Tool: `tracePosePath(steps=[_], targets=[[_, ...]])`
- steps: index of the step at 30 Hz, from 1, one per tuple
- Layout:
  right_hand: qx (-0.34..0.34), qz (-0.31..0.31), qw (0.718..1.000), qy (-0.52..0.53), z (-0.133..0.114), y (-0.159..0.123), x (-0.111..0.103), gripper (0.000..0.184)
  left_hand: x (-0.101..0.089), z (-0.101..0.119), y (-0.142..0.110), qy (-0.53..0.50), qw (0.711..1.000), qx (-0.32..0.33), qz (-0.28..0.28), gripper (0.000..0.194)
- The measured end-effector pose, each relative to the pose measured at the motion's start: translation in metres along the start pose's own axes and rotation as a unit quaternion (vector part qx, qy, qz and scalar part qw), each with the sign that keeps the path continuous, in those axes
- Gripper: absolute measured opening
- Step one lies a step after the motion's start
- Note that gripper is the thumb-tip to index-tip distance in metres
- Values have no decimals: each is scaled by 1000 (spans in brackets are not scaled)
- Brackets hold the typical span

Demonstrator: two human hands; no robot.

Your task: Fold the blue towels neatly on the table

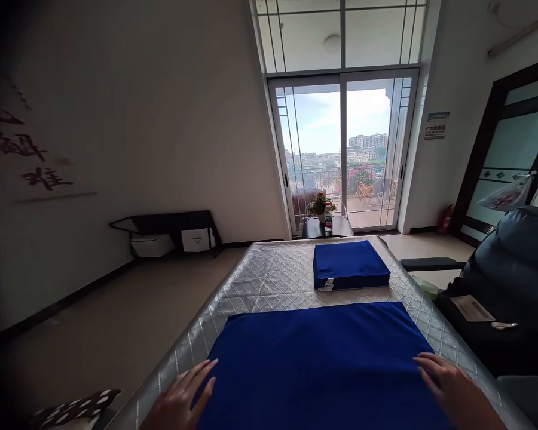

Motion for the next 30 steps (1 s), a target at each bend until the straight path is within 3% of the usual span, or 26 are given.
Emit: tracePosePath(steps=[3, 5, 8, 11, 15, 19, 26, 30], targets=[[-71, -61, 996, 13, -66, 50, -3, 47, 28, 29, 73, -36, 995, 25, -87, 49], [-94, -66, 993, -2, -102, 79, 1, 50, 54, 33, 109, -14, 992, 3, -125, 50], [-62, -68, 994, -55, -116, 109, 27, 54, 92, 16, 135, 25, 989, -26, -143, 53], [-37, -84, 992, -92, -102, 121, 65, 59, 118, -13, 137, 31, 990, -30, -131, 56], [-18, -95, 987, -126, -76, 124, 96, 62, 133, -43, 130, 32, 992, -20, -122, 57], [10, -92, 982, -163, -56, 129, 103, 64, 133, -54, 132, 26, 991, -24, -127, 60], [49, -81, 972, -215, -7, 135, 117, 66, 122, -53, 139, 2, 991, -61, -123, 64], [45, -75, 972, -218, 0, 135, 118, 65, 115, -55, 138, 2, 989, -77, -126, 67]])
Point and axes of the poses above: each hand's wrist, its own y-axis towards the middle knuckle, its own x-axis out of the palm, z = x × y, the point moved 7 cm from there along y, towards the middle knuckle, and after that the axes turned 14 degrees about -y, right-handed, at the moved point
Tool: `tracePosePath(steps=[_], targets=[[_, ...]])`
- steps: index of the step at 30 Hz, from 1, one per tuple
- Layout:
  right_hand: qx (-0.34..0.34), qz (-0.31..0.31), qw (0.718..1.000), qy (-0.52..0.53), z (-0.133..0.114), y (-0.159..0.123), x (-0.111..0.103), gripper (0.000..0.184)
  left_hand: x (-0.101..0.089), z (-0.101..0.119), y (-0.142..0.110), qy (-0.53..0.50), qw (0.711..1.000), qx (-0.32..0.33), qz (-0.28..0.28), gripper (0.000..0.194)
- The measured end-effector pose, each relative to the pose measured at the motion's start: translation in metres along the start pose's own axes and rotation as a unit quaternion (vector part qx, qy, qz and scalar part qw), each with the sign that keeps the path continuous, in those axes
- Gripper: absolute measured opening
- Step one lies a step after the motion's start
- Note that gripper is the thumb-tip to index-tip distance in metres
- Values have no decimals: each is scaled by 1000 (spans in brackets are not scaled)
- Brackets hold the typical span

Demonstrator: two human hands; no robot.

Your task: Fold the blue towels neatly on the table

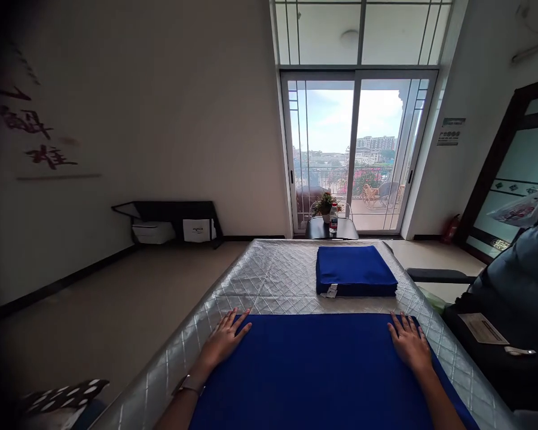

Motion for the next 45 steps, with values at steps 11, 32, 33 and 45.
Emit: tracePosePath(steps=[11, 32, 33, 45], targets=[[-19, 19, 1000, -12, -126, -28, -119, 59, -23, 10, -10, 27, 992, 22, 124, 63], [-148, -14, 982, 117, -137, -40, -75, 68, 2, 1, -8, -14, 999, 5, 39, 61], [-117, -15, 988, 101, -105, -33, -65, 68, 2, 1, -8, -14, 999, 3, 39, 61], [23, -9, 999, 35, 30, -11, -2, 76, 5, -11, -4, -21, 999, -36, 13, 68]])
Point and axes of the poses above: each hand's wrist, its own y-axis towards the middle knuckle, its own x-axis out of the palm, z = x × y, the point moved 7 cm from there along y, towards the middle knuckle, and after that the axes turned 14 degrees about -y, right-handed, at the moved point
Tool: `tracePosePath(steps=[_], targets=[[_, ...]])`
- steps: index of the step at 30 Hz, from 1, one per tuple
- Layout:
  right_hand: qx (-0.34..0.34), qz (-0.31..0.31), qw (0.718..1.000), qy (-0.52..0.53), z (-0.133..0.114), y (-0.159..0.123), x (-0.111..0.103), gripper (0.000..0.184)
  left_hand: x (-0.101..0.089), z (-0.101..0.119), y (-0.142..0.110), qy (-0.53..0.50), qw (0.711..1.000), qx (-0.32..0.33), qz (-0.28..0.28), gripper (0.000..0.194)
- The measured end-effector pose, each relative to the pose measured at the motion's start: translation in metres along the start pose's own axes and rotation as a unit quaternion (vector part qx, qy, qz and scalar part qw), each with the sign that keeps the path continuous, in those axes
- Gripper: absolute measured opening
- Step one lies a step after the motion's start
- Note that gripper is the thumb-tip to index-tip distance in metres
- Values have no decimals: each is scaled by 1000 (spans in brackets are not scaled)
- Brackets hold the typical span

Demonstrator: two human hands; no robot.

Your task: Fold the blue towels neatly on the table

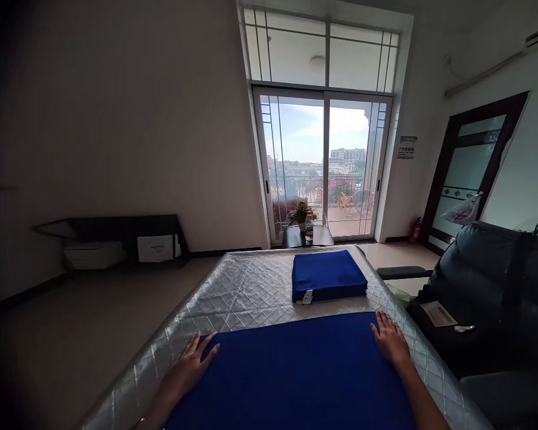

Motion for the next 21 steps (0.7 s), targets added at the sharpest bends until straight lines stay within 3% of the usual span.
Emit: tracePosePath(steps=[6, 9, 11, 14, 16, 19, 21], targets=[[4, -21, 999, -34, -4, -4, -14, 71, -3, -1, 2, 21, 1000, 9, -8, 70], [42, -31, 997, -52, -8, -2, -32, 66, -5, 2, 0, 26, 1000, 9, -4, 69], [60, -19, 996, -64, -27, -1, -51, 64, -6, 4, -1, 25, 1000, 7, 3, 68], [16, 25, 998, -58, -100, -10, -82, 65, -8, 7, -2, 19, 1000, 11, 13, 66], [-109, 63, 992, 18, -183, -31, -103, 62, -8, 8, -3, 14, 1000, 15, 13, 66], [-287, 63, 947, 127, -306, -79, -121, 59, -9, 8, -4, 3, 1000, 15, 14, 66], [-351, 47, 920, 167, -364, -107, -126, 62, -10, 7, -4, -2, 1000, 16, 12, 66]])
Point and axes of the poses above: each hand's wrist, its own y-axis towards the middle knuckle, its own x-axis out of the palm, z = x × y, the point moved 7 cm from there along y, towards the middle knuckle, and after that the axes turned 14 degrees about -y, right-handed, at the moved point
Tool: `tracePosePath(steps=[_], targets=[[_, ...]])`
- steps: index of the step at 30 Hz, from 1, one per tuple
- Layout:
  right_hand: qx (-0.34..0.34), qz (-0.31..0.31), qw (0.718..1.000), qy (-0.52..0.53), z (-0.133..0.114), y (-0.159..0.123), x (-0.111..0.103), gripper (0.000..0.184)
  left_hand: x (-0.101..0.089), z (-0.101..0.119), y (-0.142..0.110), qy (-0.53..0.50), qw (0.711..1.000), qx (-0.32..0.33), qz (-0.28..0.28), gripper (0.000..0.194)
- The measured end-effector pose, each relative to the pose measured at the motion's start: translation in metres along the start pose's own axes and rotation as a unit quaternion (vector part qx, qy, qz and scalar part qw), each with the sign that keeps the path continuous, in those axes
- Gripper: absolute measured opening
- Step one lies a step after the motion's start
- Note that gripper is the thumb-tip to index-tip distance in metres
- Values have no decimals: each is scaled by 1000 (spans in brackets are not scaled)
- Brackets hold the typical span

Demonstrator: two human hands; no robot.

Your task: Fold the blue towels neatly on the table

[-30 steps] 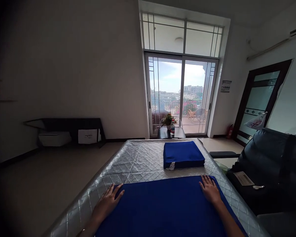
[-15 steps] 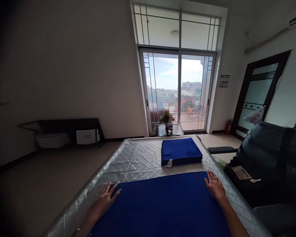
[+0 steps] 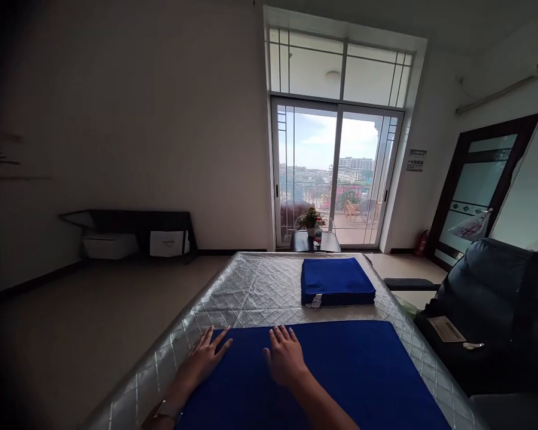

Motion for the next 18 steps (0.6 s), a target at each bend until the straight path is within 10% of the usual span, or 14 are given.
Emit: tracePosePath(steps=[3, 7, 18], targets=[[-24, -26, 999, 37, -38, 12, 20, 67, 0, -1, 0, 1, 1000, 5, 0, 65], [0, -51, 998, 32, -10, 4, 26, 67, 1, -3, 0, 9, 1000, 6, 7, 65], [210, -42, 970, -111, 266, -125, -30, 72, 7, -7, 4, 39, 999, 15, 9, 63]])
Point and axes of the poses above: each hand's wrist, its own y-axis towards the middle knuckle, its own x-axis out of the palm, z = x × y, the point moved 7 cm from there along y, towards the middle knuckle, and after that the axes turned 14 degrees about -y, right-handed, at the moved point
